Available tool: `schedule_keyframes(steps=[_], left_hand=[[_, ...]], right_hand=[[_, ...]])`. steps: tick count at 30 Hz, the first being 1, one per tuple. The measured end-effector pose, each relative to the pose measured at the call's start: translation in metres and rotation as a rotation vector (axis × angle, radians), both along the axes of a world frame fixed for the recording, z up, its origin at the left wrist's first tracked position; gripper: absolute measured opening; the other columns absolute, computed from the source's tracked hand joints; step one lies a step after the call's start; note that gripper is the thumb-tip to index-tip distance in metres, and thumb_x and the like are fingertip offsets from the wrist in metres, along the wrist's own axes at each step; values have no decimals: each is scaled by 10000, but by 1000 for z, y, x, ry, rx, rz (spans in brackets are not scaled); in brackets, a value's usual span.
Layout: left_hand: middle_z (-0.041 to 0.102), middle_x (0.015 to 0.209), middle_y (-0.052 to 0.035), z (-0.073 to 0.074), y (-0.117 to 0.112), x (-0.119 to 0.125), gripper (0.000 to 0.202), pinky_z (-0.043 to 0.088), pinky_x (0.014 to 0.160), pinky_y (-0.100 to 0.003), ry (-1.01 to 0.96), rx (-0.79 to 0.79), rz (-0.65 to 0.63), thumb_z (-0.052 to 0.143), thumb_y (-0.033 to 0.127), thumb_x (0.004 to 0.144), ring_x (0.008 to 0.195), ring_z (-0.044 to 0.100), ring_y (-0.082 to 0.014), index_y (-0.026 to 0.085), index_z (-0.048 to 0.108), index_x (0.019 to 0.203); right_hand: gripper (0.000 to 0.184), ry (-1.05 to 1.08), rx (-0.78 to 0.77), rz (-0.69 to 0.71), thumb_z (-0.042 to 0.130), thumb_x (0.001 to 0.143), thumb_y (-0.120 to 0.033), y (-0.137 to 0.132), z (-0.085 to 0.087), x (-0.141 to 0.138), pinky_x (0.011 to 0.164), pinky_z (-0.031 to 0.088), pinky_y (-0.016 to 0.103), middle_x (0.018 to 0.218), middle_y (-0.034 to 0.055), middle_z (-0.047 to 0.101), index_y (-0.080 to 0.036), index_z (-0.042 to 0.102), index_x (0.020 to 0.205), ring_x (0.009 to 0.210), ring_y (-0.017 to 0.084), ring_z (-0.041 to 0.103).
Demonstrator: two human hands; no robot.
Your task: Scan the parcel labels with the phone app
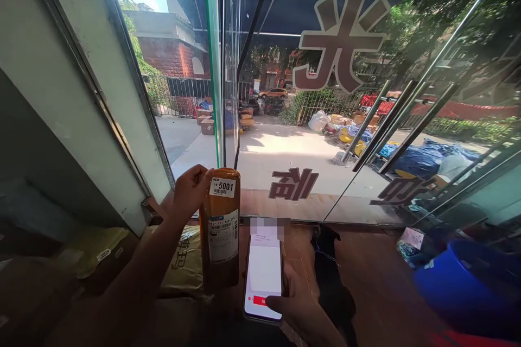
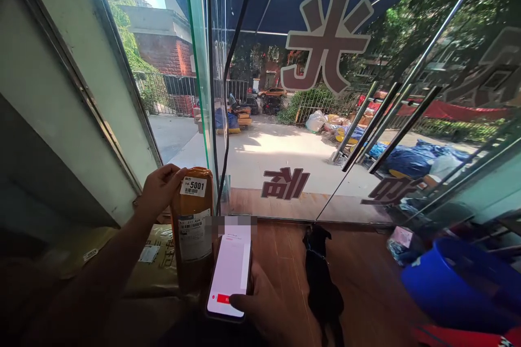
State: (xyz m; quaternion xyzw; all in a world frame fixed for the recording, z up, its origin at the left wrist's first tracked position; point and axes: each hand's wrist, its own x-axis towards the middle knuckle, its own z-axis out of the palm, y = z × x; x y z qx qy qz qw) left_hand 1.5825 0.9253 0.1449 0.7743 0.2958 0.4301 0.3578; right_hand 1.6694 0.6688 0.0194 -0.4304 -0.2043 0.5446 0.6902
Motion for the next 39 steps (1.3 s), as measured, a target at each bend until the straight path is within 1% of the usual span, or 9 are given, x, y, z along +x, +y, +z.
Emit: schedule_keyframes(steps=[9,12,18,22,25,30,33,36,39], left_hand=[[497,562,28,4,1,-1,287,340,490,-224,-5,-25,6,533,456,752,537,454,-121,190,534,645],[518,568,17,6,-1,-2,293,348,490,-231,7,-23,-2,521,463,761,543,476,-131,195,534,646],[533,560,13,8,-3,-3,293,349,482,-232,15,-25,-18,521,468,760,547,491,-141,195,546,654],[525,555,17,4,-8,0,306,342,492,-235,53,16,14,523,480,748,550,480,-138,196,539,638],[540,568,18,1,-14,5,310,349,505,-235,80,40,20,525,494,745,562,489,-139,200,556,650],[542,550,23,-6,-30,22,281,359,502,-232,101,65,-22,539,472,726,554,490,-136,209,555,628],[543,547,22,-12,-44,37,287,360,493,-236,123,77,-48,539,481,727,544,483,-136,212,562,629],[560,540,16,-23,-67,54,300,370,478,-239,138,94,-87,524,488,727,524,497,-138,211,576,624],[576,526,13,-36,-98,73,290,382,448,-231,123,160,-195,524,470,722,495,512,-135,209,582,610]], right_hand=[[813,12,1,-25,790,485,-78,2,1,-2,954,432,487,1173,98,653,-213,508,1235,1121,324,569],[790,-13,7,-21,796,496,-103,1,4,-2,922,449,490,1145,104,664,-207,515,1227,1100,333,580],[701,-5,-10,-21,726,518,-42,0,15,-5,887,468,499,1041,74,705,-206,538,1172,1020,320,626],[667,-18,-59,-108,702,480,-11,-3,10,-7,875,468,507,984,53,724,-208,572,1104,996,322,636],[669,-40,-41,-122,711,473,-29,-9,7,-6,847,479,513,963,58,730,-196,582,1107,961,333,649],[658,-91,-27,-111,706,510,-50,-26,20,-4,907,453,508,1073,70,703,-177,586,1144,1064,344,604],[615,-40,-26,-176,724,509,-58,-38,23,-4,935,445,481,1083,35,702,-205,621,1097,1075,320,602],[631,117,-32,-246,773,451,-84,-54,18,-5,926,448,476,1016,20,723,-223,652,1054,1042,316,623],[643,182,-93,-384,794,393,-101,-81,12,-6,924,438,482,972,38,731,-208,672,1015,1033,333,623]])
